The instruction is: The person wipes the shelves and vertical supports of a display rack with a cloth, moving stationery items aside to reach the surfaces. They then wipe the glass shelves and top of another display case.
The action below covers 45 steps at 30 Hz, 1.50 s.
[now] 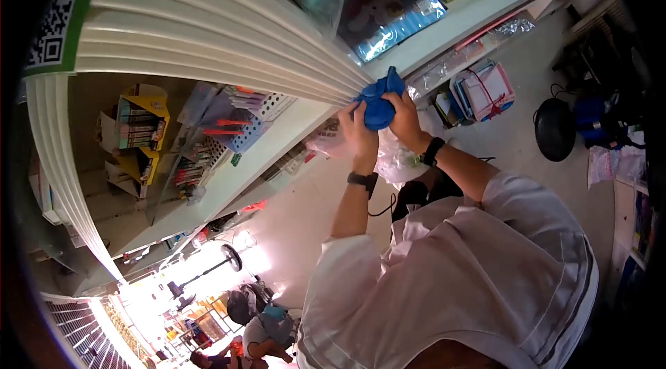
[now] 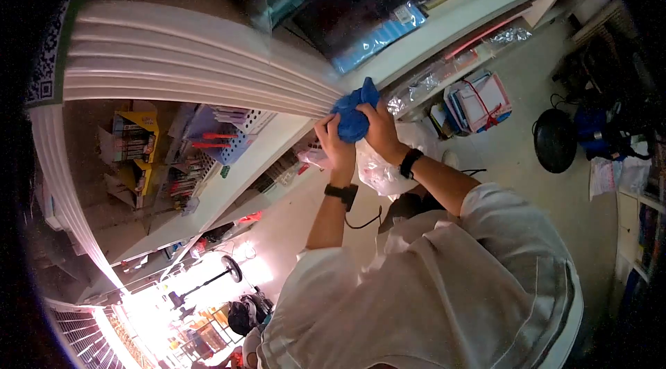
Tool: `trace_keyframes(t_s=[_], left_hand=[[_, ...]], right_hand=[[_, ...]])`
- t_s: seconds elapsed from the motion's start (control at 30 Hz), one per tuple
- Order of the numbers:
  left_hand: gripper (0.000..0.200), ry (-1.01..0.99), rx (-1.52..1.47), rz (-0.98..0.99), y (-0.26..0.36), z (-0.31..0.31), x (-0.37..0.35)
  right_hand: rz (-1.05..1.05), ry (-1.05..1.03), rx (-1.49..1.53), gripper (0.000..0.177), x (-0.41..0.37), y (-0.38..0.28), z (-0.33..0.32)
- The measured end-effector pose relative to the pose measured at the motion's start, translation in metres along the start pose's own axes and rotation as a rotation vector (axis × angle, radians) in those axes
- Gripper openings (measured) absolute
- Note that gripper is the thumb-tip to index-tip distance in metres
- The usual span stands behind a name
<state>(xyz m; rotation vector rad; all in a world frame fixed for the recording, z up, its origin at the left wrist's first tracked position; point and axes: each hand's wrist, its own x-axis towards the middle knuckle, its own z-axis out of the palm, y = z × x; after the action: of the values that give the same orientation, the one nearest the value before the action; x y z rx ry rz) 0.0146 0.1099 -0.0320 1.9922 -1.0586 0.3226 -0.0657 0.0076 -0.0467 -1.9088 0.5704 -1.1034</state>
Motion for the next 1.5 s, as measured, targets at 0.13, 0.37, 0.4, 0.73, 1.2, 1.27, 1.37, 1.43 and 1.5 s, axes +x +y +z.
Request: trace_keyframes(t_s=[0.13,0.37,0.4,0.73,1.2,1.27,1.37,1.43,1.5], left_hand=[[0.047,-0.023,-0.05,-0.12,0.003,0.002,-0.01],[0.047,0.439,-0.101,0.082,0.029,-0.067,0.059],[0.048,0.472,-0.087,0.054,0.033,-0.078,0.068],[0.047,0.12,-0.045,-0.075,-0.033,-0.045,0.016],[0.052,-0.067,0.193,-0.237,-0.13,-0.172,0.017],[0.053,-0.031,0.232,-0.278,-0.147,-0.204,0.002],[0.054,0.009,0.329,-0.294,-0.161,-0.233,-0.014],[0.053,-0.024,0.383,-0.288,-0.161,-0.241,-0.013],[0.055,-0.08,0.433,-0.237,-0.151,-0.228,0.0]], right_hand=[[0.057,-0.097,-0.091,0.04,0.0,0.0,-0.003],[-0.256,-0.002,0.023,0.051,0.047,-0.113,0.01],[-0.266,-0.014,0.018,0.054,0.047,-0.12,0.019],[0.067,-0.018,-0.19,0.047,-0.018,-0.044,0.068],[-0.127,-0.552,-0.377,0.076,-0.013,-0.122,0.166],[-0.185,-0.651,-0.457,0.076,-0.02,-0.143,0.187],[-0.366,-0.576,-0.205,0.072,-0.032,-0.147,0.215],[-0.337,-0.612,-0.141,0.068,-0.033,-0.151,0.216],[-0.217,-0.665,-0.262,0.061,-0.024,-0.148,0.201]])
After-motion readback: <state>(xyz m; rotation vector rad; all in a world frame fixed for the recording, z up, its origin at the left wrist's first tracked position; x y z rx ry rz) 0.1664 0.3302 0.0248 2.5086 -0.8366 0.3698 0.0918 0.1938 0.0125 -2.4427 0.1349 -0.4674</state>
